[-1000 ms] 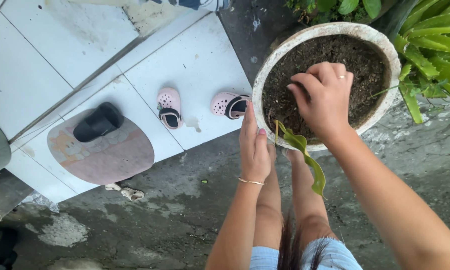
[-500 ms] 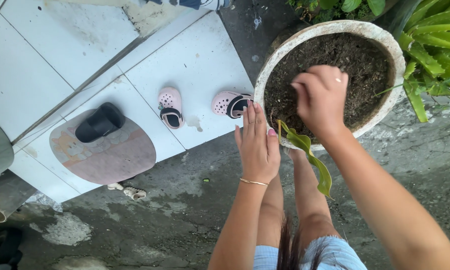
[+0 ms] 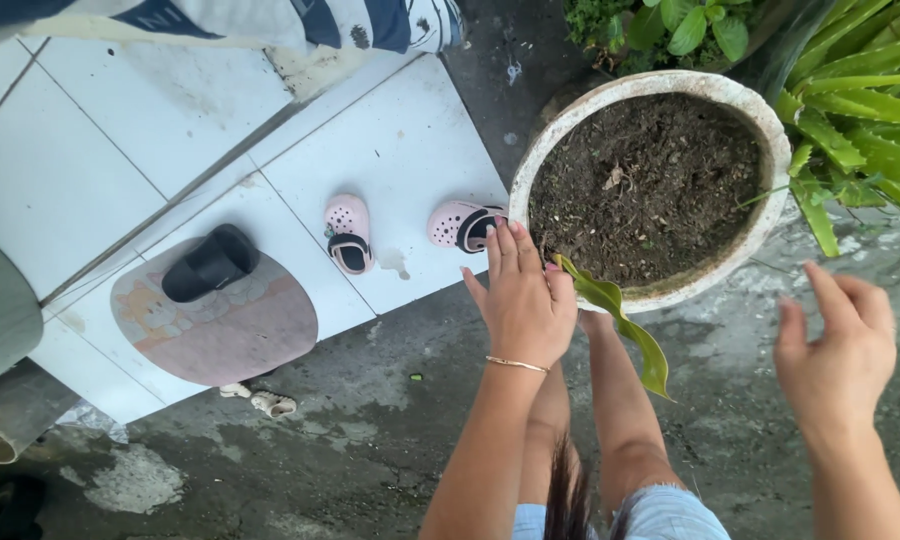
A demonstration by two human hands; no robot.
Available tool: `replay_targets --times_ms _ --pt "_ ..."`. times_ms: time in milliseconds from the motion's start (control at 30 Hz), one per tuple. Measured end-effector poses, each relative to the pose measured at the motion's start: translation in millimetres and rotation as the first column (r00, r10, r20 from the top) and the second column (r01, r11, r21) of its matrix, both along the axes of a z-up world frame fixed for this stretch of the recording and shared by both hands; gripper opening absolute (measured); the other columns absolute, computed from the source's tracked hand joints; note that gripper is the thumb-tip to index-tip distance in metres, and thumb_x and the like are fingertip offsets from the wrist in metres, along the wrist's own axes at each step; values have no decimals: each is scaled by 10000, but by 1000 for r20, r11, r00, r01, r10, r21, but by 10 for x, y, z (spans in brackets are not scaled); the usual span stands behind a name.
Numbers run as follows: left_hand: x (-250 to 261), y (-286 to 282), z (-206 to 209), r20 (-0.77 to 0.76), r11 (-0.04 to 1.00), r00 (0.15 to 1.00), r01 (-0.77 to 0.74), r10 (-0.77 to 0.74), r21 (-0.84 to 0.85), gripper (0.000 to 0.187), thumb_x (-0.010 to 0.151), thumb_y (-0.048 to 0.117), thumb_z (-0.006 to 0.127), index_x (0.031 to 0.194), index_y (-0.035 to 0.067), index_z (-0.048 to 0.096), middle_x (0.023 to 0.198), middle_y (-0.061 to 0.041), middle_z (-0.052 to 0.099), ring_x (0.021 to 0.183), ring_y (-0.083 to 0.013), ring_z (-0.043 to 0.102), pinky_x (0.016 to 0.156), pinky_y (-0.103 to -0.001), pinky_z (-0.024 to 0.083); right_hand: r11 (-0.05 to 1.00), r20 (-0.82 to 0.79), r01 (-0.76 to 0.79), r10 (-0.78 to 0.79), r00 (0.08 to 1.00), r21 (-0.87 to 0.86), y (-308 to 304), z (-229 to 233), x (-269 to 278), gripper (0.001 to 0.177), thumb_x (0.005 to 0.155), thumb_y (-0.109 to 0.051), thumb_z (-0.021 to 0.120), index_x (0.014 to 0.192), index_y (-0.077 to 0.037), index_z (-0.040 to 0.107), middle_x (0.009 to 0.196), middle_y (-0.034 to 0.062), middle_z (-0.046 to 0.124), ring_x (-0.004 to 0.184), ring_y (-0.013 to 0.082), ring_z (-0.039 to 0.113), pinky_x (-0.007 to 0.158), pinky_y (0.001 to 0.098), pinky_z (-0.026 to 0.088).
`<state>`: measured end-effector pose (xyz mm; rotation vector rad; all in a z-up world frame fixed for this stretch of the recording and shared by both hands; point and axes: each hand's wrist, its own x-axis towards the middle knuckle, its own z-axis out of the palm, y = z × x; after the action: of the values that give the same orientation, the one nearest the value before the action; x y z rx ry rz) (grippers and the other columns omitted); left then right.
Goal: Tending to a potted plant by sifting through soil and repositioning a small sprout with hands
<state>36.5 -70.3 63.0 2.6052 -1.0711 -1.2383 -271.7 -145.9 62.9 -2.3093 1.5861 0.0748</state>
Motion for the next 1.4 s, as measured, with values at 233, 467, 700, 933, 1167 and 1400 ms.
replay_targets --times_ms 233,467,700,933,1167,1400 --pt "-24 8 -69 15 998 999 32 -32 50 707 904 284 328 1499 -98 362 1608 -246 331 1519 -335 247 1158 -724 68 963 573 -261 180 799 62 -498 -44 1642 237 1029 63 724 1265 42 732 1100 210 669 990 334 634 864 440 542" --pt "-71 73 -187 42 995 997 65 -68 71 720 931 310 315 1552 -55 307 1642 -273 277 1550 -360 231 1170 -706 4 974 352 -197 225 908 -116 -457 -638 2355 263 906 -252 843 1139 -161 763 983 0 658 924 240 697 744 371 580" --pt "-51 78 -159 76 996 994 81 -83 20 720 911 317 333 1500 -93 386 1599 -291 354 1525 -372 295 1174 -708 -20 979 294 -158 189 937 -125 -356 -774 2462 269 846 -243 867 1051 -149 720 968 -12 594 911 232 663 708 370 586" --pt "-56 94 -219 128 994 987 100 -95 -37 734 882 337 366 1455 -116 438 1549 -311 420 1492 -402 352 1180 -722 -6 978 318 -130 177 931 -165 -342 -885 2474 159 883 -222 835 990 -178 725 926 -45 569 902 191 650 696 324 578" --pt "-51 74 -199 146 992 981 129 -126 -13 747 868 334 385 1461 -118 433 1552 -309 419 1503 -386 337 1179 -717 19 971 358 -122 190 914 -204 -317 -1049 2467 91 888 -197 802 901 -213 713 853 -67 571 850 167 642 689 288 564" --pt "-41 61 -165 123 985 978 165 -170 48 751 871 325 386 1483 -110 409 1568 -302 398 1511 -381 317 1176 -719 13 997 641 -7 55 766 -76 -420 -622 2342 33 955 -57 730 954 -86 715 874 46 616 852 257 656 744 358 553"
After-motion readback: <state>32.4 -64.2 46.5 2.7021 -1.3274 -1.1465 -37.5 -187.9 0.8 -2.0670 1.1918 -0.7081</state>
